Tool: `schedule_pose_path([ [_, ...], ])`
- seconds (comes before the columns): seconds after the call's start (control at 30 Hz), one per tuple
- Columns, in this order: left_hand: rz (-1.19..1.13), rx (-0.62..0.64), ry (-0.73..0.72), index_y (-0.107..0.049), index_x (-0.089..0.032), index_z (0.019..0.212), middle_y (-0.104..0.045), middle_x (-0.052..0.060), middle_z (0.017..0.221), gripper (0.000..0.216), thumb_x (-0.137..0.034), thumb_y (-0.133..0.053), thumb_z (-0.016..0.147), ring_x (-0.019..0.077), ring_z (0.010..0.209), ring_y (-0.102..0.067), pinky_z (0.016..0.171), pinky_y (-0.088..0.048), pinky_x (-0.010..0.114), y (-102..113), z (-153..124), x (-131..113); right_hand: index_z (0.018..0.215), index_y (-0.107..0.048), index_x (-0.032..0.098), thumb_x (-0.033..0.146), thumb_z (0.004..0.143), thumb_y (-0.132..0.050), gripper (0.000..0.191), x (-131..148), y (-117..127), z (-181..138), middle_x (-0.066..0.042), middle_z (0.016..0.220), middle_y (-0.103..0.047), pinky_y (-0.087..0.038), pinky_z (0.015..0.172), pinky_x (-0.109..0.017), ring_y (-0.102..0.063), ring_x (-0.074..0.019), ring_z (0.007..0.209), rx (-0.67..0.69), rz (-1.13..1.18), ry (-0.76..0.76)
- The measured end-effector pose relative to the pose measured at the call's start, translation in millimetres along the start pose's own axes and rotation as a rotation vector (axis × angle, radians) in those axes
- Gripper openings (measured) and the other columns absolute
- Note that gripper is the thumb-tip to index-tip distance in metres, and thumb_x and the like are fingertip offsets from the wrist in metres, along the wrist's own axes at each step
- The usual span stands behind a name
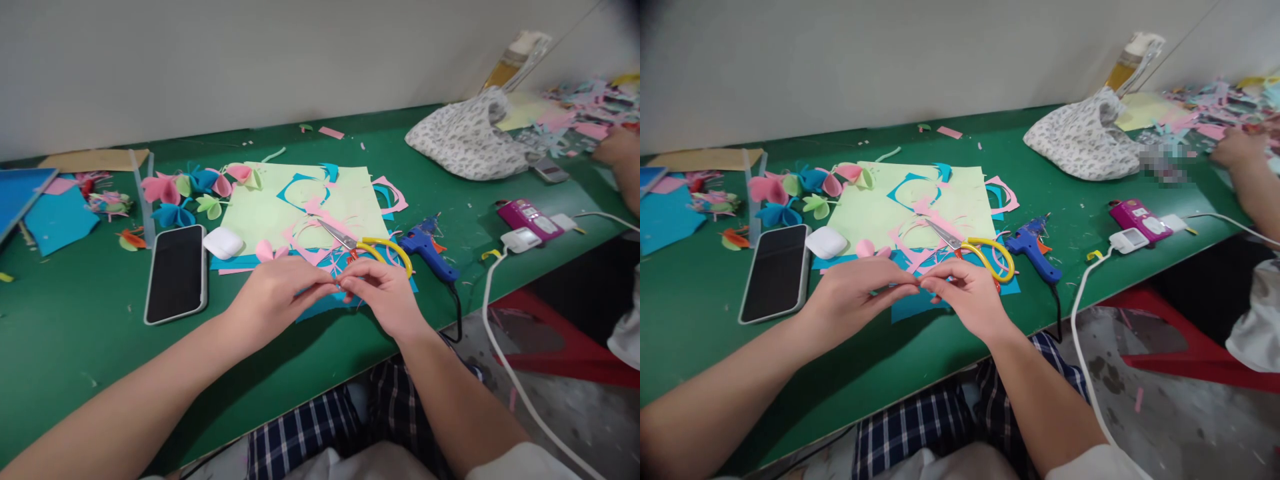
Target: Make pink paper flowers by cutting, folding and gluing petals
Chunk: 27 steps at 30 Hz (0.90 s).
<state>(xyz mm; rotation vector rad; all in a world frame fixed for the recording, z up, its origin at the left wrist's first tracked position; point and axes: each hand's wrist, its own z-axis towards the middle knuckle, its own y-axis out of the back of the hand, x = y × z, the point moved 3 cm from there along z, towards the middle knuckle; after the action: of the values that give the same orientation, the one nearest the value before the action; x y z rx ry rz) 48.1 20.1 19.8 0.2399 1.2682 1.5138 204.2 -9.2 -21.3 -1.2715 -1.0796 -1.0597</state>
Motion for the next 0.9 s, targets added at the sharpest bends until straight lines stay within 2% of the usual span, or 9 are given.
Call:
schedule_pose_path([
  [0.27, -0.049, 0.003, 0.116, -0.067, -0.022, 0.083, -0.071, -0.006, 0.075, 0.011, -0.024, -0.056, 0.085, 0.0076, 0.062, -0.061, 0.064, -0.045, 0.019, 2.6, 0.7, -1.5, 0.073, -0.075, 0.026, 0.024, 0.075, -0.069, 0.007, 1.3, 1.7, -0.2, 0.002, 0.071, -0.068, -0.054, 0.050, -0.021, -0.059, -0.0081, 0.052, 0.006, 0.018, 0.032],
  [0.47, -0.063, 0.014, 0.128, -0.066, -0.021, 0.080, -0.070, -0.006, 0.074, 0.013, -0.025, -0.055, 0.086, 0.0075, 0.061, -0.059, 0.061, -0.043, 0.019, 2.4, -1.5, -0.5, 0.069, -0.075, 0.026, 0.020, 0.068, -0.074, 0.005, -0.3, 0.2, 0.9, 0.002, 0.069, -0.066, -0.053, 0.051, -0.022, -0.059, -0.0081, 0.052, 0.043, 0.076, 0.021],
  [0.6, -0.047, 0.015, 0.123, -0.066, -0.021, 0.080, -0.070, -0.005, 0.073, 0.015, -0.026, -0.054, 0.087, 0.0078, 0.059, -0.059, 0.058, -0.042, 0.021, 2.0, -0.8, -0.8, 0.071, -0.075, 0.026, 0.018, 0.063, -0.078, 0.012, -1.1, -0.8, 0.6, 0.002, 0.070, -0.066, -0.053, 0.051, -0.021, -0.059, -0.0082, 0.055, 0.060, 0.105, -0.003],
  [0.8, -0.007, 0.008, 0.107, -0.066, -0.020, 0.078, -0.070, -0.003, 0.072, 0.019, -0.028, -0.051, 0.088, 0.0092, 0.059, -0.060, 0.058, -0.043, 0.022, 1.1, 0.4, -2.0, 0.069, -0.074, 0.025, 0.019, 0.059, -0.080, 0.013, -1.1, 0.5, 0.0, 0.002, 0.068, -0.067, -0.053, 0.053, -0.020, -0.060, -0.0089, 0.058, 0.039, 0.076, -0.017],
  [0.9, 0.005, 0.020, 0.112, -0.066, -0.021, 0.079, -0.070, -0.004, 0.071, 0.019, -0.028, -0.050, 0.088, 0.0089, 0.057, -0.059, 0.059, -0.044, 0.022, 2.0, 0.4, -2.4, 0.070, -0.075, 0.025, 0.024, 0.064, -0.077, 0.007, 0.4, 0.9, 0.4, 0.001, 0.070, -0.068, -0.053, 0.051, -0.022, -0.060, -0.0096, 0.057, 0.056, 0.043, -0.005],
])
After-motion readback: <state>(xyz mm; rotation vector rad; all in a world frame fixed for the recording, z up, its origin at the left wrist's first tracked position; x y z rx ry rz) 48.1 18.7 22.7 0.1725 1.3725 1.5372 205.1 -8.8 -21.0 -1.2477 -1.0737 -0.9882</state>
